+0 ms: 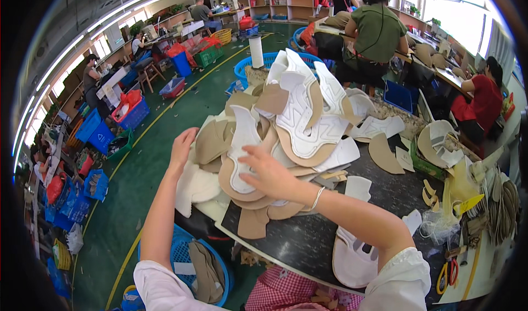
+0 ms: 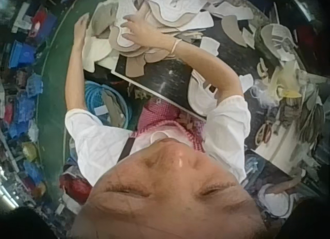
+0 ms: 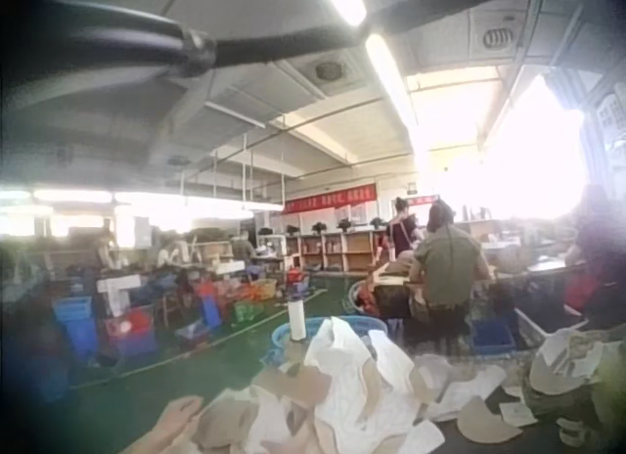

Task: The person attaches reinforcement patches and toe lining inserts onto shoe upper components by hand.

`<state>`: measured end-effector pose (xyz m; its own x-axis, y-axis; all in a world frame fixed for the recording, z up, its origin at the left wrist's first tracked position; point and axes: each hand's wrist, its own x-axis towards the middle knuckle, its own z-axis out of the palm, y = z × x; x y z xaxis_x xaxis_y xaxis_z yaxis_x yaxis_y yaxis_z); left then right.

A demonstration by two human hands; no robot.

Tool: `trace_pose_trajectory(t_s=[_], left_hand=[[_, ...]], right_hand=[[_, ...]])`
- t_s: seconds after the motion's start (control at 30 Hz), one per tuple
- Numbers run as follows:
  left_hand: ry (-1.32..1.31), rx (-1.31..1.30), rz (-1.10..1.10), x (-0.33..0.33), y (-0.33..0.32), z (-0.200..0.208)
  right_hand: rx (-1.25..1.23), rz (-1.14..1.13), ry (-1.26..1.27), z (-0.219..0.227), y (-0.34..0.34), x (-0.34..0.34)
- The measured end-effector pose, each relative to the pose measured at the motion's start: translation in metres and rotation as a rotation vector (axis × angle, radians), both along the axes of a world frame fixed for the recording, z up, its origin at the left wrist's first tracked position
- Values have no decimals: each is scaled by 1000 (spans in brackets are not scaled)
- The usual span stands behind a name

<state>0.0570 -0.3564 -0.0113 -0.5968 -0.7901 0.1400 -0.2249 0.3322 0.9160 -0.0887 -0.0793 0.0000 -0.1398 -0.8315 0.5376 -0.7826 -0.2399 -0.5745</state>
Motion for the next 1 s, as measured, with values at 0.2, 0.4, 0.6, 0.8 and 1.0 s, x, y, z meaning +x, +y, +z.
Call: trace_pose_trajectory(t_s=[0.2,0.4,0.6,0.8,1.0], left_hand=[[-323,242,-207,-9,-14,17],[152,-105,118,-3,-35,31],[754,-250,5,-42,113,143],[472,566,-554,-183,298,65],[164,130,-600,-304,365,-65]], right_hand=[[70,-17,216,-13,4,16],[86,57,258,-9,13,4],[-263,-222,-62,36,103,-58],[-535,-711,68,74,219,-114],[215,-968,356,-14,256,-176]])
